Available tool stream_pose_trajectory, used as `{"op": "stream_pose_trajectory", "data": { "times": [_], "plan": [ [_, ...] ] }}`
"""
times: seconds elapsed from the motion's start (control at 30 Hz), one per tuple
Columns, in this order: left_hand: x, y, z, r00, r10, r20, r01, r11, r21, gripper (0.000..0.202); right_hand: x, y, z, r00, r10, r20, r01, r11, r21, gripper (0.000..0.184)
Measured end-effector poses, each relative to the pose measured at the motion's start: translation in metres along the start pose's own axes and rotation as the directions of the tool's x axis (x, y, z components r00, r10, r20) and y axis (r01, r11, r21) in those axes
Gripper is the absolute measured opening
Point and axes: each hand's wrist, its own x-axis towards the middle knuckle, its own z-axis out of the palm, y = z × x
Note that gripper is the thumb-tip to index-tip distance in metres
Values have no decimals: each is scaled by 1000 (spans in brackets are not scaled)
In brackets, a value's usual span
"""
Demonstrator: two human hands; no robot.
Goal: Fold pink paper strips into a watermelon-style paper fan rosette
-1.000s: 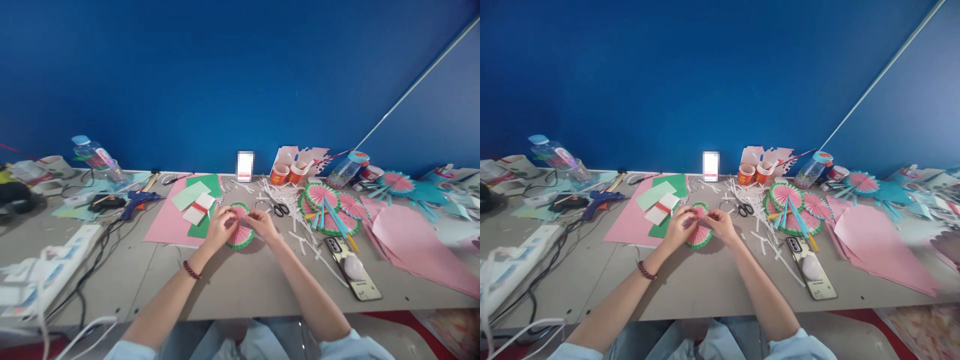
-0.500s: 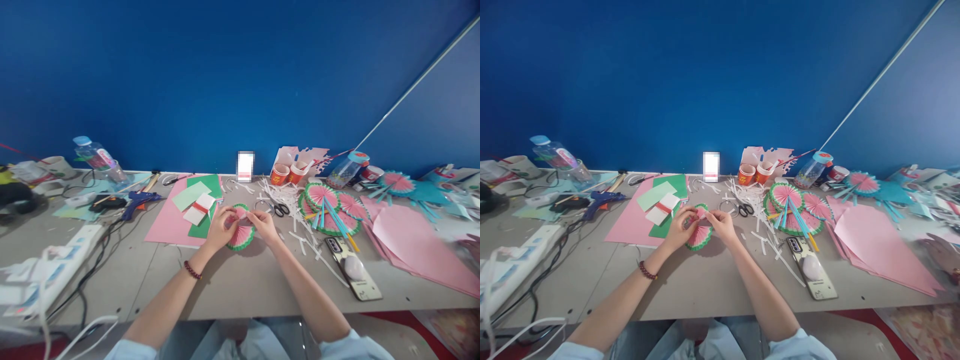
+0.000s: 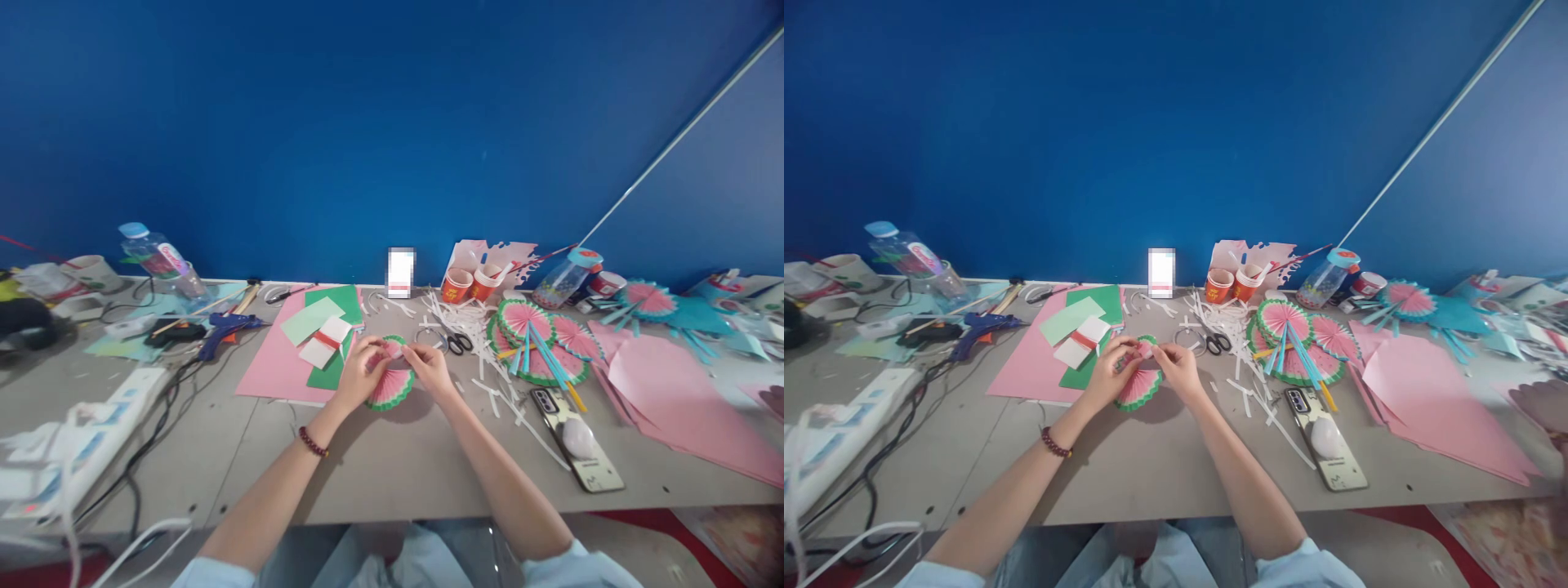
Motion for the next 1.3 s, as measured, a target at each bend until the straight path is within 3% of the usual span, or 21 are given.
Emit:
{"op": "stream_pose_trajectory", "data": {
  "times": [0.23, 0.43, 0.7, 0.93, 1.13, 1.3],
  "plan": [
    [0, 1, 1, 999, -23, -34, 22, 1000, -9, 9, 1, -2, 2, 999, 44, -14, -39, 965, 259, 25],
    [0, 0, 0, 998, -15, -56, 14, 1000, -16, 8, 1, 1, 0, 998, 56, 0, -53, 947, 315, 21],
    [1, 2, -1, 995, 15, -102, -12, 999, 31, 5, 2, -1, 0, 997, 72, -1, -68, 950, 304, 24],
    [0, 11, -3, 965, 180, -193, -154, 978, 142, 6, -1, -2, 6, 997, 83, 11, -82, 952, 295, 24],
    [-3, 15, -2, 954, 267, -136, -230, 943, 239, 4, -5, -6, 10, 996, 93, 19, -94, 959, 268, 22],
    [-5, 18, -2, 947, 269, -174, -231, 949, 213, 7, -8, -6, 10, 999, 43, -24, -38, 983, 182, 20]
  ]
}}
